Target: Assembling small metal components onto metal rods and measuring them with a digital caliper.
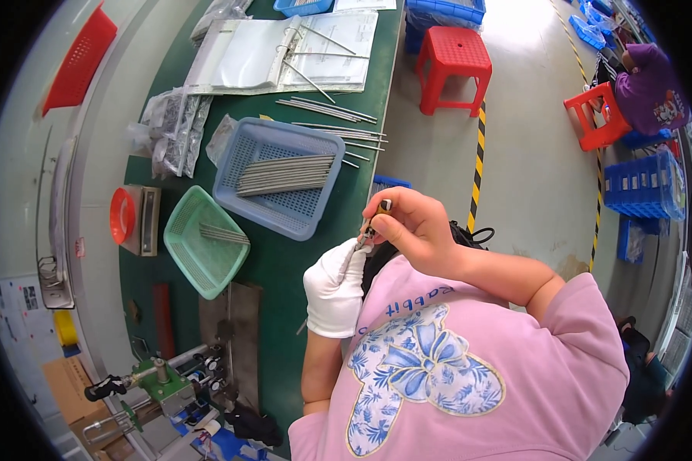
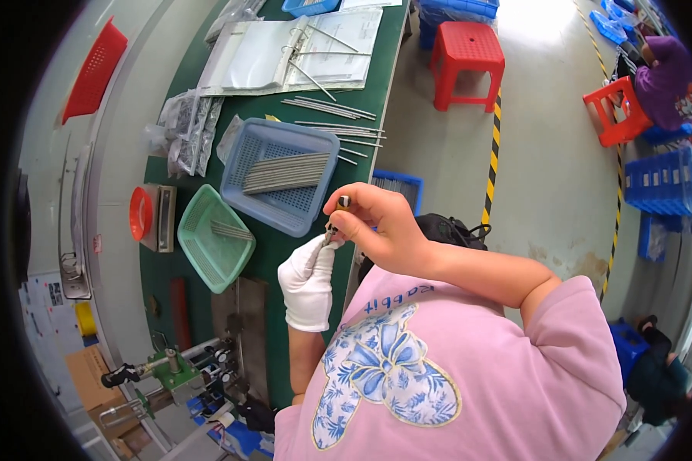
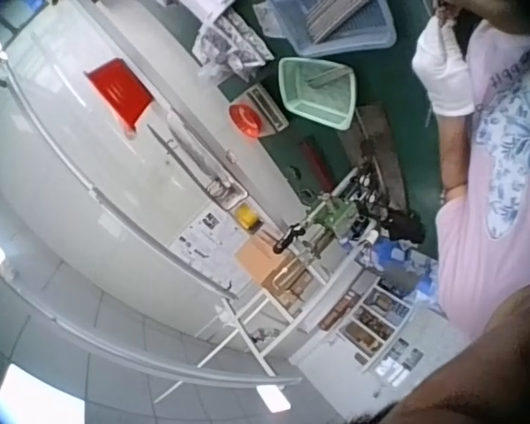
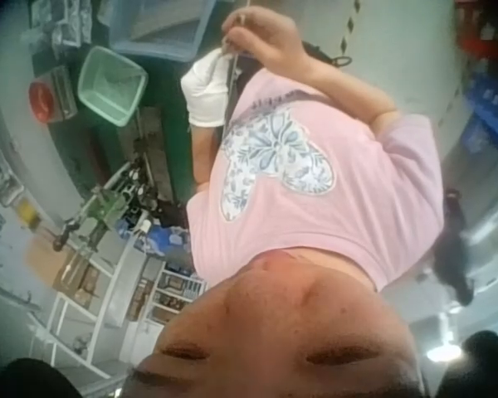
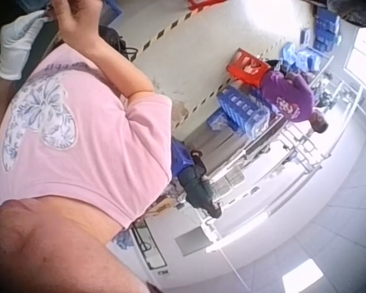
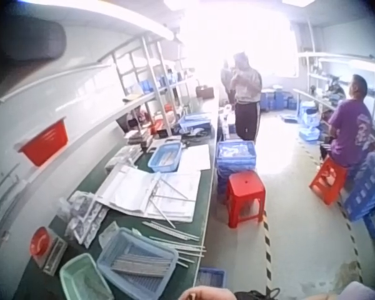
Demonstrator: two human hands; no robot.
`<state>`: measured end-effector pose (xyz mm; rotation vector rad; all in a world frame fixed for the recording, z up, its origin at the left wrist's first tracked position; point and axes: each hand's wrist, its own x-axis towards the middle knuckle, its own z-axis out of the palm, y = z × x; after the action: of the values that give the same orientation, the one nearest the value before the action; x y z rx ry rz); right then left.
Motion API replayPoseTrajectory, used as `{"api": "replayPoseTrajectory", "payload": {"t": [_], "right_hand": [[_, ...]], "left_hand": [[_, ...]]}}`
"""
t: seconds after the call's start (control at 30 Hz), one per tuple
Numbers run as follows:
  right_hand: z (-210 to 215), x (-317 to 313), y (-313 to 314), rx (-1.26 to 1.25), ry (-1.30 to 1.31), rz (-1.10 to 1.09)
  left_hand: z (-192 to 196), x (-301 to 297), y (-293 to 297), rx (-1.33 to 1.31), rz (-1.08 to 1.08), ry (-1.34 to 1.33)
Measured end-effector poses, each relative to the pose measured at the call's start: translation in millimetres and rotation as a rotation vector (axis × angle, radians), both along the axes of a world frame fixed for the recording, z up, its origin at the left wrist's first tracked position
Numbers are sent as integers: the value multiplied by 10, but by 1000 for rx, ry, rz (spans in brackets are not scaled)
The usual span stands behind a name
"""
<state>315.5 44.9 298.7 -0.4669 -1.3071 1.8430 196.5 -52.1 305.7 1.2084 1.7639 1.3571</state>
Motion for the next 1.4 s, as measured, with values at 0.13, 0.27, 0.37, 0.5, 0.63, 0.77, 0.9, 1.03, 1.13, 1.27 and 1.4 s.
{"api": "replayPoseTrajectory", "payload": {"t": [0.13,0.27,0.37,0.5,0.63,0.77,0.9,1.03,1.13,1.27,1.4], "right_hand": [[6,52,31,60,-17,-35],[41,130,10,121,-43,-80],[33,164,-11,101,-27,-109],[17,155,-46,111,-10,-138],[54,138,-11,194,-37,-111],[147,176,28,287,-94,-59],[-84,456,534,260,68,-472],[156,325,570,-123,48,-319],[54,222,392,-364,161,-196],[109,99,240,-366,103,-105],[136,31,142,-384,92,102]], "left_hand": [[8,12,1,3,-22,36],[56,20,15,55,-63,135],[111,46,32,61,-93,173],[117,25,-3,53,-107,205],[172,-21,-55,2,-109,216],[223,-1,-65,-53,-85,164],[172,-122,-208,-115,21,307],[-14,-229,-259,-221,130,-68],[83,-202,-70,-143,152,-263],[172,-204,-59,-162,68,-238],[233,-183,-115,-155,48,-333]]}}
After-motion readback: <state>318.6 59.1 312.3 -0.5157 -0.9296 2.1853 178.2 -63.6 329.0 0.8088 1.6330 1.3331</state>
